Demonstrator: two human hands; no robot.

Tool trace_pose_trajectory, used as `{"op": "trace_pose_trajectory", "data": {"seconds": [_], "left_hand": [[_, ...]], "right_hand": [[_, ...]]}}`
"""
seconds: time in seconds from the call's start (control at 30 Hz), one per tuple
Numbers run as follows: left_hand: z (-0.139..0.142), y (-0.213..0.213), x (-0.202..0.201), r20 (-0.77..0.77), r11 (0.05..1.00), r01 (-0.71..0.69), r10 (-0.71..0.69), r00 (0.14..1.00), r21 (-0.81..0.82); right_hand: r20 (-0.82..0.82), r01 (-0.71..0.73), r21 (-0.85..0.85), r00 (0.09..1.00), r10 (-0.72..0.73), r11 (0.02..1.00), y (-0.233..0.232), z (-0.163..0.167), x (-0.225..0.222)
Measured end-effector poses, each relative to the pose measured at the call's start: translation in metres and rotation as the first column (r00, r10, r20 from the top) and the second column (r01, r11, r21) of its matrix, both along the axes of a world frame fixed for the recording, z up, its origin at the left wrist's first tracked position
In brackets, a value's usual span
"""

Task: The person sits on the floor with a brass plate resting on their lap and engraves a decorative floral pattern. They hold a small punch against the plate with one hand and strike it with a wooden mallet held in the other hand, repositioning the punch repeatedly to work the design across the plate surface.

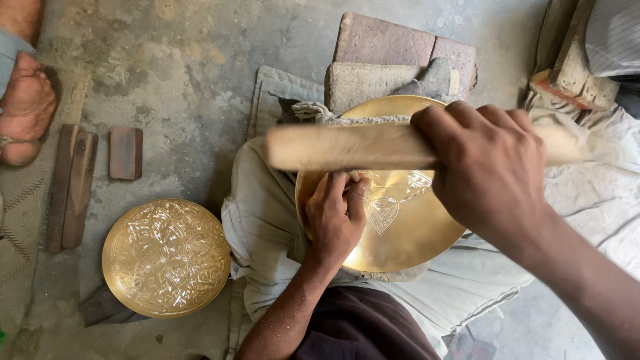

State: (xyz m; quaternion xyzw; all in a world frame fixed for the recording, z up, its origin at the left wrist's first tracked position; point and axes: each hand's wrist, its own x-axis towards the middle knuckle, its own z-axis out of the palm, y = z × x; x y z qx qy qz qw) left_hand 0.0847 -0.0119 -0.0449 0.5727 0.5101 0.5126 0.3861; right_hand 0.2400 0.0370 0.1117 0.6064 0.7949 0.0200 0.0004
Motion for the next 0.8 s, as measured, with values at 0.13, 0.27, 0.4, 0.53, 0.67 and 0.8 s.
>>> {"op": "trace_pose_trajectory", "data": {"seconds": [0.13, 0.27, 0.4, 0.53, 0.67, 0.8], "left_hand": [[-0.0022, 0.0003, -0.0009, -0.017, 1.000, 0.006, -0.006, 1.000, 0.003], [-0.0029, -0.0001, -0.0004, 0.049, 1.000, 0.016, -0.016, 0.999, -0.006], [-0.0009, -0.0016, 0.0000, 0.036, 1.000, 0.008, -0.008, 0.999, -0.003], [0.0013, -0.0020, 0.0000, 0.051, 1.000, 0.016, -0.016, 0.999, 0.000], [0.0009, -0.0005, -0.0003, -0.055, 1.000, 0.001, -0.001, 0.999, -0.003], [-0.0019, -0.0012, -0.0001, 0.027, 0.998, 0.020, -0.018, 0.999, -0.058]], "right_hand": [[0.019, -0.009, -0.035, 1.000, 0.010, 0.999, 0.0013, -0.0042, 0.0020], [-0.162, -0.023, 0.024, 0.986, 0.027, 0.999, 0.0029, -0.0065, 0.0016], [-0.036, 0.091, -0.119, 0.995, -0.096, 0.989, 0.0031, -0.0057, -0.0009], [-0.272, 0.126, -0.170, 0.947, -0.169, 0.977, 0.0019, -0.0036, -0.0024], [0.329, -0.030, -0.030, 0.944, 0.038, 0.999, 0.0029, -0.0036, -0.0012], [-0.126, 0.037, -0.097, 0.991, -0.049, 0.995, 0.0048, -0.0065, 0.0007]]}}
